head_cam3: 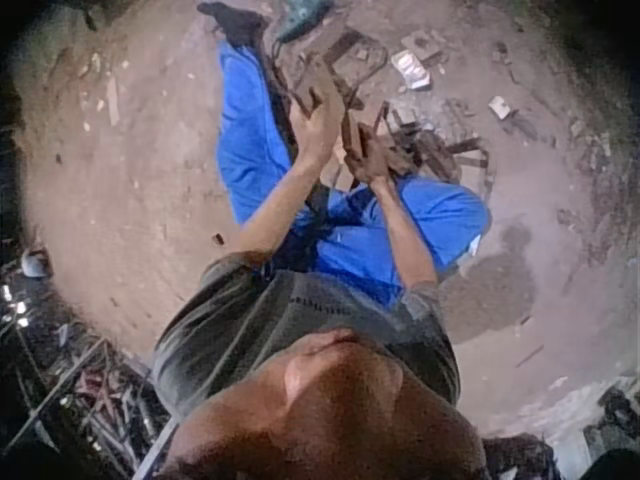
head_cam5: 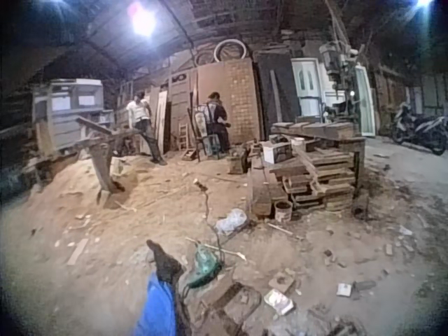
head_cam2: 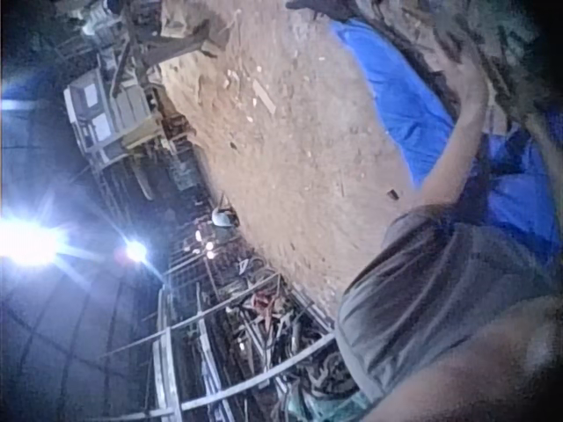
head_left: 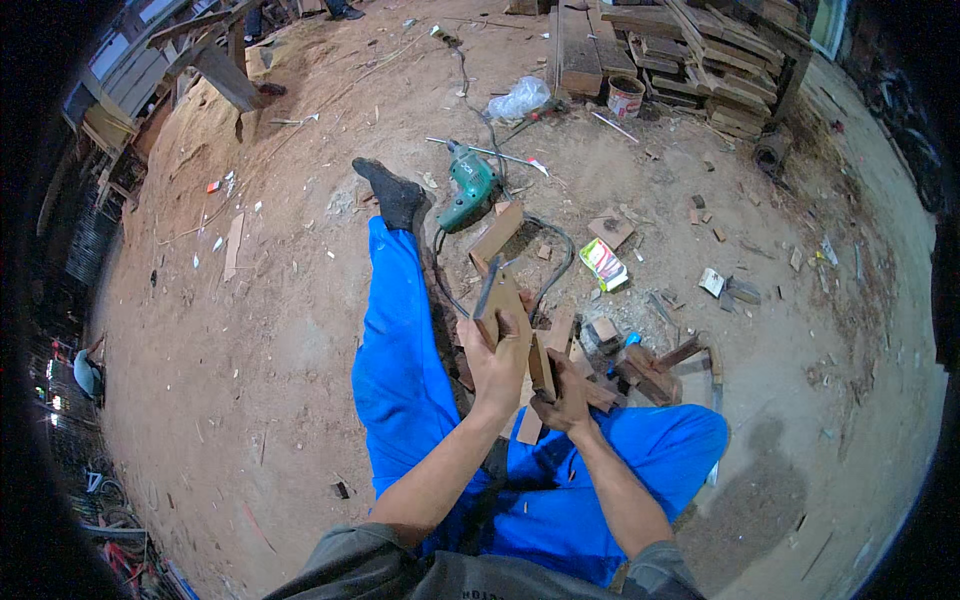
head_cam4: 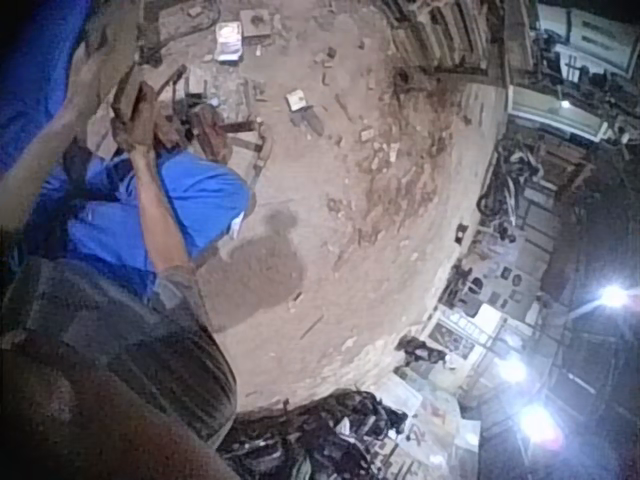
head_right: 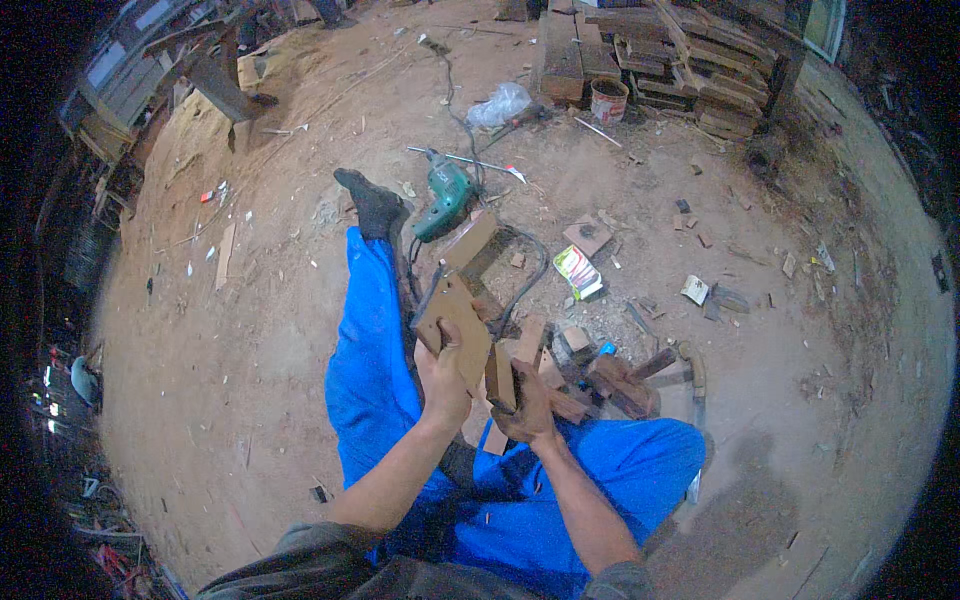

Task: The person assembles a small wooden box by hand using a wooden mallet to tap pieces into place and fits different wooden panels together while sitting on the floor.

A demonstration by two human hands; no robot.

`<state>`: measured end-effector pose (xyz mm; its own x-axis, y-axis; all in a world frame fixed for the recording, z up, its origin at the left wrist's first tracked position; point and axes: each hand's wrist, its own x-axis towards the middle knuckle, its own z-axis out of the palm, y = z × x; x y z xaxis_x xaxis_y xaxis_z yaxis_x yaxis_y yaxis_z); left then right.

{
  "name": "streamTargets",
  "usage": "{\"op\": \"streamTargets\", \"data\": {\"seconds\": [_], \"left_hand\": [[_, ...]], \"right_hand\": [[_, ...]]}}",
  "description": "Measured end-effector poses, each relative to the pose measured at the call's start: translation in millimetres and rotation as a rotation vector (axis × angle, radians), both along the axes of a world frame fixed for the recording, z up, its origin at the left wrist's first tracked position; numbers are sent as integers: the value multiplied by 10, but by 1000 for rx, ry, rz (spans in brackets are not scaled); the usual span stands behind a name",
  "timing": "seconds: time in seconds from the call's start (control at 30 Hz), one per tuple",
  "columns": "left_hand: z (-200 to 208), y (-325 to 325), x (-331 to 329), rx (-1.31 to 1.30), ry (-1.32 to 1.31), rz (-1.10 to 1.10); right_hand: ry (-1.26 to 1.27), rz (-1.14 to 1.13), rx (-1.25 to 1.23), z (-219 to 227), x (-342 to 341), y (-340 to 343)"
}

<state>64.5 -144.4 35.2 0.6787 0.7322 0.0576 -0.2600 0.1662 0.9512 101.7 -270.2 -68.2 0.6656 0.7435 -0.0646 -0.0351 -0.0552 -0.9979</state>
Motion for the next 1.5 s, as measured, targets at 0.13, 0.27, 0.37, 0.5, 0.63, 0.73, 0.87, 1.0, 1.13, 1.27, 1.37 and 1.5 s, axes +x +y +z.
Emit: {"op": "streamTargets", "data": {"seconds": [0.13,0.27,0.37,0.5,0.63,0.73,0.87,1.0,1.13,1.27,1.37,1.5], "left_hand": [[6,-95,12,-78,-36,133],[134,-125,-38,-106,-53,172],[-50,-10,-87,63,7,22],[68,71,-16,190,-11,-128],[129,275,-59,395,37,-310],[168,473,-146,233,-81,-521],[312,510,-159,132,-107,-544],[412,496,-193,-10,-127,-682],[458,424,-242,-131,-140,-696],[346,520,-272,-81,-178,-648],[540,466,-215,37,-135,-567],[591,368,-151,267,17,-442]], "right_hand": [[-405,-125,27,-114,16,-3],[-446,-94,-25,-275,75,-15],[-194,-24,-13,-224,37,-19],[-148,1,42,-192,101,-96],[-156,119,-57,-305,148,-137],[344,210,198,134,77,-211],[604,474,-98,204,99,-481],[845,453,409,149,-169,-436],[892,547,456,118,-148,-445],[921,517,434,144,-179,-395],[824,357,273,202,-77,-385],[-24,-134,-48,140,49,-269]]}}
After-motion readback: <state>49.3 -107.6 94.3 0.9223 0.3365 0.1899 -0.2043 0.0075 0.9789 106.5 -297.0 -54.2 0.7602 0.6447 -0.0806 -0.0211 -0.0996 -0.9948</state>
